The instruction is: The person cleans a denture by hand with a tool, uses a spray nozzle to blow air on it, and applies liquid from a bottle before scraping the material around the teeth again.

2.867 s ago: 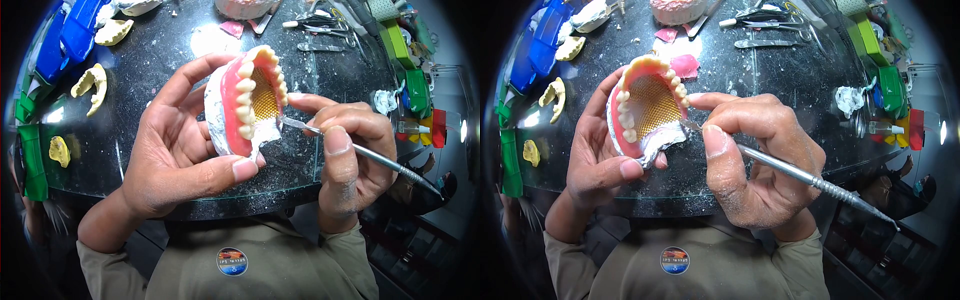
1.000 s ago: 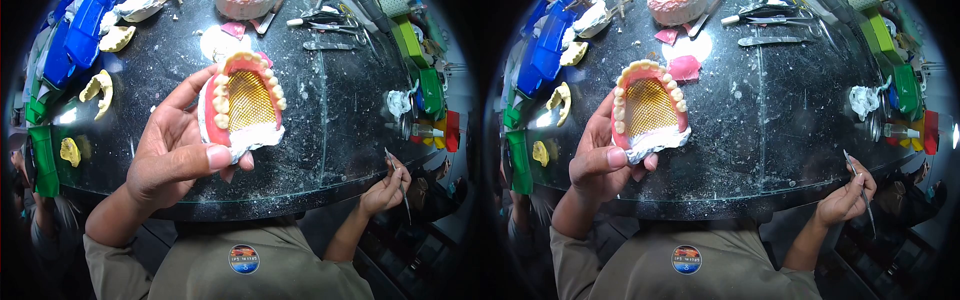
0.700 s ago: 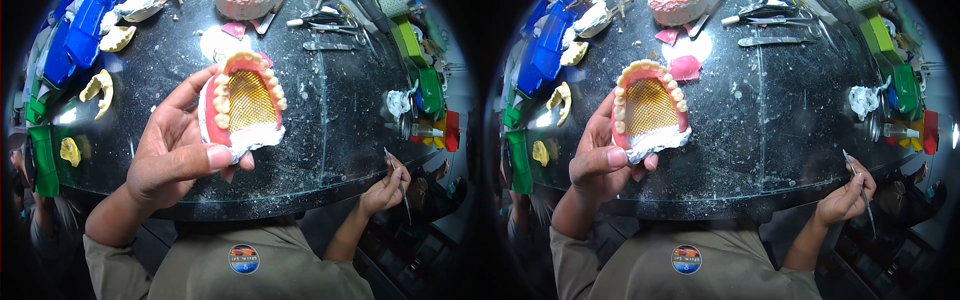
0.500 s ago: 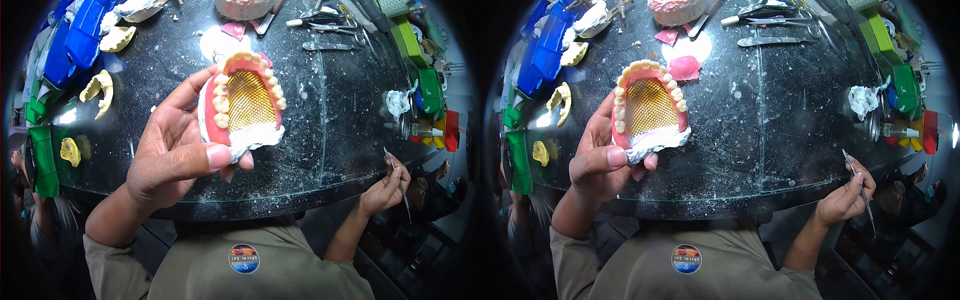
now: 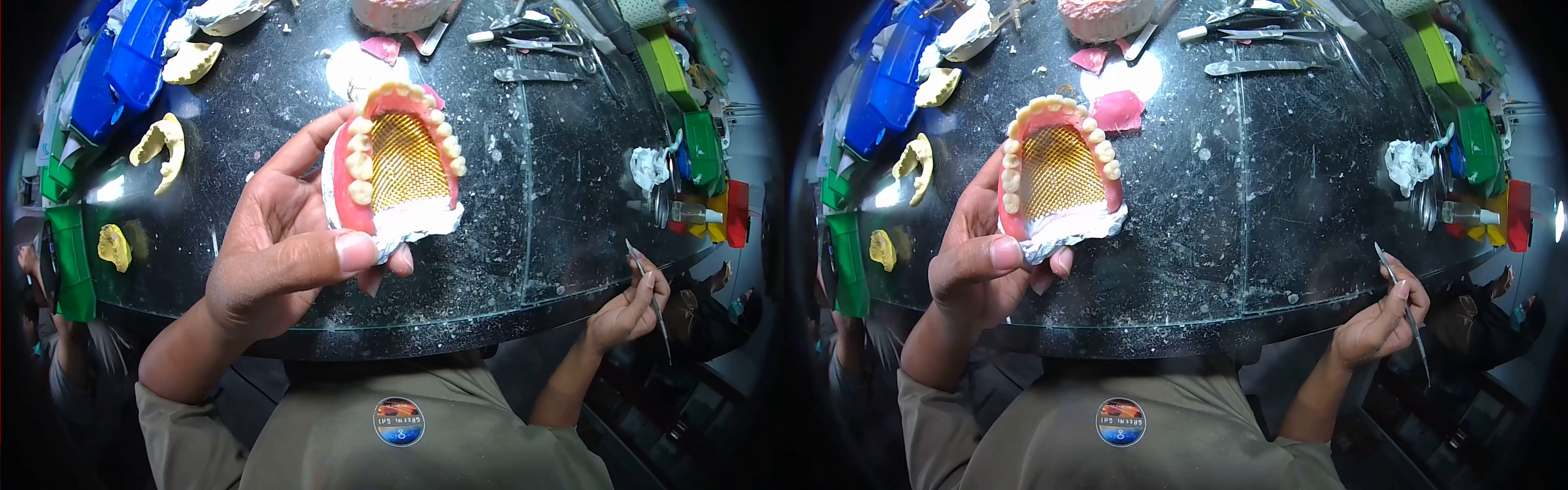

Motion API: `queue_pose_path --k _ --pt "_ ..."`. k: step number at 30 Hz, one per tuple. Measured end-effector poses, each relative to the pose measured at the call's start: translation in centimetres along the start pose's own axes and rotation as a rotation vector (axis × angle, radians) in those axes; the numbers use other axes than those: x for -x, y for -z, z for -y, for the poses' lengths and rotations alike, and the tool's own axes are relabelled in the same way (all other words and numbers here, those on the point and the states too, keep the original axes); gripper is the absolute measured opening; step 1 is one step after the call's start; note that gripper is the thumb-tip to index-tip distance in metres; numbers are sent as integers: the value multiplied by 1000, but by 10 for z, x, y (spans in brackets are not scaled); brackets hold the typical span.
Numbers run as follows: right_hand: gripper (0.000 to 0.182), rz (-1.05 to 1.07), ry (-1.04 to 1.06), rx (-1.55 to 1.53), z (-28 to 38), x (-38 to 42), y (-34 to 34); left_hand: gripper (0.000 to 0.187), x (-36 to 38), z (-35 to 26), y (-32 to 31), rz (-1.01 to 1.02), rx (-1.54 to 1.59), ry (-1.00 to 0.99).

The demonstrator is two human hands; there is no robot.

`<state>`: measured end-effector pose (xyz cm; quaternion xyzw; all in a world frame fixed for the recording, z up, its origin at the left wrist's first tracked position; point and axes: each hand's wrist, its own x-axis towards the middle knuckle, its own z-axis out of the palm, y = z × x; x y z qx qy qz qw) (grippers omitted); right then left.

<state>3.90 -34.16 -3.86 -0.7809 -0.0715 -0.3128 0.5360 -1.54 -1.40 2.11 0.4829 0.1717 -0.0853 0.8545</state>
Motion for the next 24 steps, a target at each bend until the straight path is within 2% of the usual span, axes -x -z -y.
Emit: queue_pose_path --k 8,10,11,15,19,20,24 --pt "15 7 -5 -41 1 1 -3 89 2 1 2 -18 -18 -15" --pt "14 -4 1 -31 3 1 -3 86 3 3 9 44 -36 -10" --pt "14 -12 0 -33 4 2 -4 85 5 7 11 41 -33 -74" --pt "11 52 47 -49 2 0 0 90 0 5 -5 -93 -10 -88" --pt "10 50 52 -55 -2 0 4 89 1 5 2 -52 -23 -67" --pt "10 45 52 -44 -2 1 3 88 0 10 -1 -95 -10 -131" --pt "10 50 -6 12 0 1 2 87 3 7 3 -70 -30 -87"
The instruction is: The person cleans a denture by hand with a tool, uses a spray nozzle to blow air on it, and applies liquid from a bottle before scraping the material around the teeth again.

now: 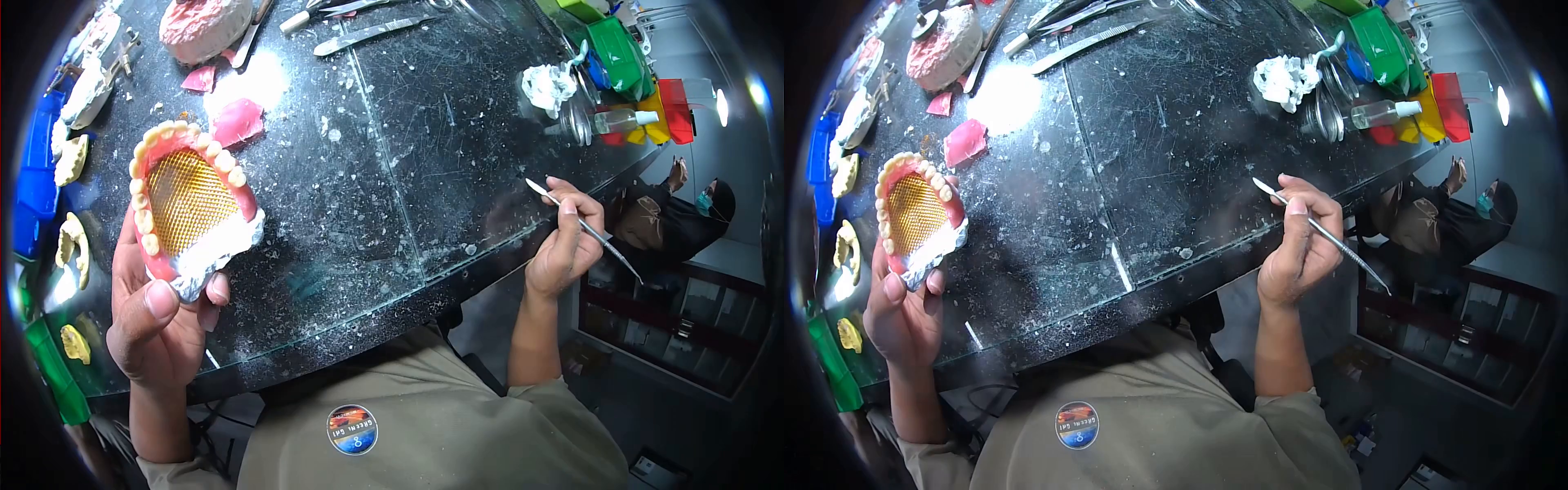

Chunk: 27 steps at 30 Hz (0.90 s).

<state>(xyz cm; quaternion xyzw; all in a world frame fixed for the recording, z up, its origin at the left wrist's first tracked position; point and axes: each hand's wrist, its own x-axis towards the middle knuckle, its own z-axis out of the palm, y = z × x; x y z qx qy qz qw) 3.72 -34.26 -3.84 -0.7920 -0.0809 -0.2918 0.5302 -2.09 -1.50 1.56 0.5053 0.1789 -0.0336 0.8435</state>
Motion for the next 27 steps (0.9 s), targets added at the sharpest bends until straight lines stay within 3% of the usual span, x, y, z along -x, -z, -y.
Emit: queue_pose_path --k 2,6,9,11,27 --pt "10 9 -28 22 0 0 0 86 1 0 -3 -19 3 -11" --pt "9 16 -49 32 2 0 -1 74 2 -2 16 256 170 55" --pt "9 25 -47 34 2 0 -1 79 2 -2 12 168 102 42" --pt "9 32 -28 32 1 0 0 89 1 -1 -3 -20 -30 -7" --pt "10 21 -76 26 0 -1 -1 87 0 -6 -1 89 58 72"
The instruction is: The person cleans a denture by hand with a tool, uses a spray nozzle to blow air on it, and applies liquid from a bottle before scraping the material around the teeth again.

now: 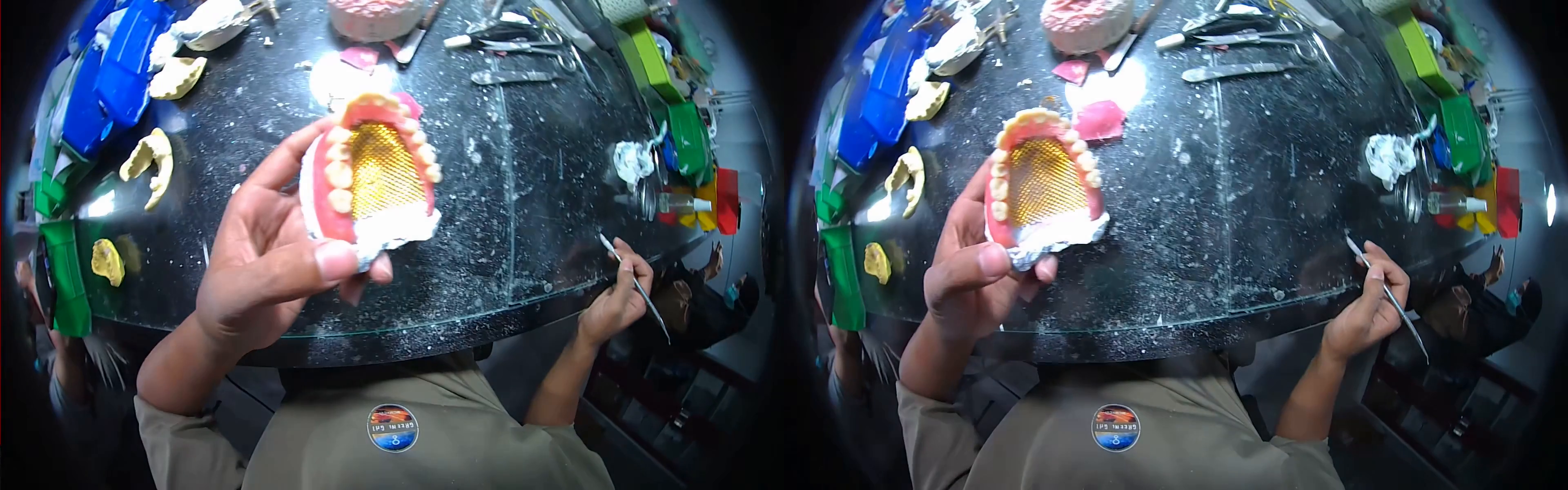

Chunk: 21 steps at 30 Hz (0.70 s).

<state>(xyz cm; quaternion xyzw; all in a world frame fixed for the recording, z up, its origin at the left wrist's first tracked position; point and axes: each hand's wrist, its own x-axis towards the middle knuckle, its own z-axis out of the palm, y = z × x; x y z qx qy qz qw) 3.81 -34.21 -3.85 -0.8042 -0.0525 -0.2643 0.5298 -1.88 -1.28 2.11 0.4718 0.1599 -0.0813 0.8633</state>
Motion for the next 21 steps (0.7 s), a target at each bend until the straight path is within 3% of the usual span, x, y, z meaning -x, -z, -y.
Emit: queue_pose_path --k 5,8,9,10,12,21 --pt "13 -52 33 -63 16 -3 -11 88 -2 2 1 8 -12 -6" --pt "14 21 24 -258 45 -8 -34 88 -2 1 0 24 1 8" --pt "14 102 48 -353 57 -10 -45 89 -3 3 -2 10 11 -19" --pt "18 330 118 -476 62 -15 -49 89 -3 6 -3 -4 20 -46" --pt "18 499 195 -513 88 -19 -78 89 -3 5 -3 -6 24 -57" --pt "11 703 284 -497 116 -22 -135 91 -2 -2 0 19 101 -24"
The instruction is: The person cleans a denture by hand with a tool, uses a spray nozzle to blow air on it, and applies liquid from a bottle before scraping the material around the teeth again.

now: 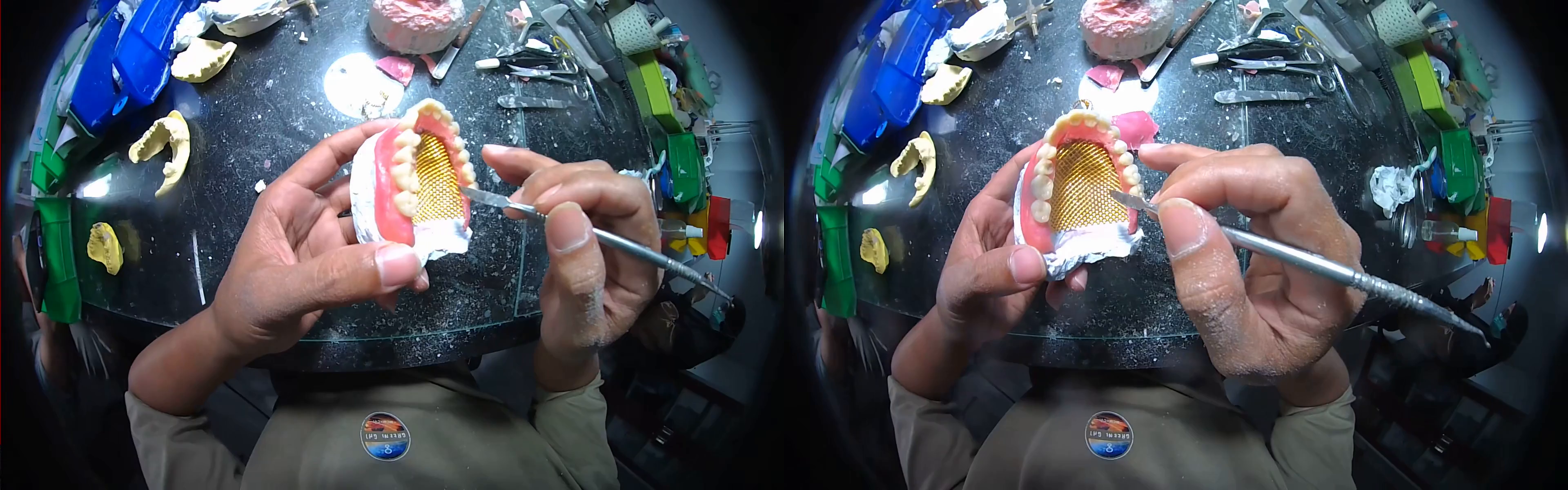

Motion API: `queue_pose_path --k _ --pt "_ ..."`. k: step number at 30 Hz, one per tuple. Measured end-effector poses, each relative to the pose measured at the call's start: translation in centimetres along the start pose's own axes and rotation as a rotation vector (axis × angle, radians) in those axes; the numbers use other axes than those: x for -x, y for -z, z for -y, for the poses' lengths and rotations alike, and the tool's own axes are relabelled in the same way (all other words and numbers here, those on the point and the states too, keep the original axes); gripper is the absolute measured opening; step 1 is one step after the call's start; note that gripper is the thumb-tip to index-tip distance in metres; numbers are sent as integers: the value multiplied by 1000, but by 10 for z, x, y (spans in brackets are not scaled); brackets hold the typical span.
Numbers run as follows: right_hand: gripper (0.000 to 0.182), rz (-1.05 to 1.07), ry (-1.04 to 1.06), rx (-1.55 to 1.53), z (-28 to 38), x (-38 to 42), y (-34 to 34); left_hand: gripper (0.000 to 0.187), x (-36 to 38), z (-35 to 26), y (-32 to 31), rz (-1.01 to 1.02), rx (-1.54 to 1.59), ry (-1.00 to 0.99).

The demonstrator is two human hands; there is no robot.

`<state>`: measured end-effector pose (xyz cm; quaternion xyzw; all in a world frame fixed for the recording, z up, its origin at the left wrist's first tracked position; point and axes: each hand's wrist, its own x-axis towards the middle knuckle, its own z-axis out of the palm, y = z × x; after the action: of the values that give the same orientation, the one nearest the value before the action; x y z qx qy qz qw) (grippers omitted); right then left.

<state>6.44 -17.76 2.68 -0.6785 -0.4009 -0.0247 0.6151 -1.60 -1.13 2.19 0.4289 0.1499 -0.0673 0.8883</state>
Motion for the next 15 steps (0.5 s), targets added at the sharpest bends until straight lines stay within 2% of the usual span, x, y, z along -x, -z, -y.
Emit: queue_pose_path --k 15 --pt "11 -3 -47 38 -6 7 -3 92 -2 4 -3 -6 23 0"
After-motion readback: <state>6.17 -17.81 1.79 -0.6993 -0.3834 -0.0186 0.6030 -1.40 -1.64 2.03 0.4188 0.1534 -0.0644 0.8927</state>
